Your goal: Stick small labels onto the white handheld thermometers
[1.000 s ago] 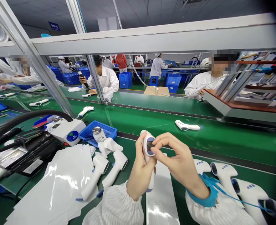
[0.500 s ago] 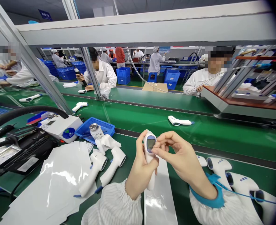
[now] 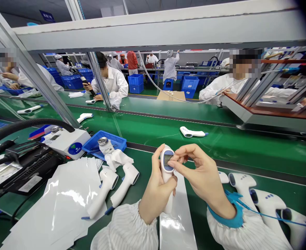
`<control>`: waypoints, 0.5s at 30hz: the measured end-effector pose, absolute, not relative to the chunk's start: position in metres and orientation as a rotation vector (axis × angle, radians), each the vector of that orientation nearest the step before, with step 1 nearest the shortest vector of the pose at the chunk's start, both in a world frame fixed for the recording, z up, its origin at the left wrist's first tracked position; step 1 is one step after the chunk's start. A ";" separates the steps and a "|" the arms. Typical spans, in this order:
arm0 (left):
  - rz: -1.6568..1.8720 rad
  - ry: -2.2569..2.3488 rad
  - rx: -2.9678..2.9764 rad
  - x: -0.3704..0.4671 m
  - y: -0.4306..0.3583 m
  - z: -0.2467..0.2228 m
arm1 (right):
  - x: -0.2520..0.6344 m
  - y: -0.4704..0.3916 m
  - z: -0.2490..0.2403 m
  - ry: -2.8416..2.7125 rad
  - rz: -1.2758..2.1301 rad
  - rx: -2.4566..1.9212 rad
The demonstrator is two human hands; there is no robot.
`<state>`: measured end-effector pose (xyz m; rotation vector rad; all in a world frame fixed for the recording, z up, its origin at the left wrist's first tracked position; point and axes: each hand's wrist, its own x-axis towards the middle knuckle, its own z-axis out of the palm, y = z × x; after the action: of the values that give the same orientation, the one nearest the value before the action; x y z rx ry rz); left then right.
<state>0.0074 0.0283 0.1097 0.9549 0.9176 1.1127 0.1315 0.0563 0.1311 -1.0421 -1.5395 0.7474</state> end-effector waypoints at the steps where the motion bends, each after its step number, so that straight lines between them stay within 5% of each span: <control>1: 1.112 0.919 0.959 0.007 0.028 0.110 | 0.132 0.056 0.131 -1.540 0.743 -1.039; 15: 1.121 0.903 0.961 0.008 0.027 0.112 | 0.133 0.054 0.128 -1.531 0.736 -1.022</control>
<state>0.0081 0.0266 0.1116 0.9612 0.9032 1.1209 0.1334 0.0539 0.1283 -1.0216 -1.5306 0.7364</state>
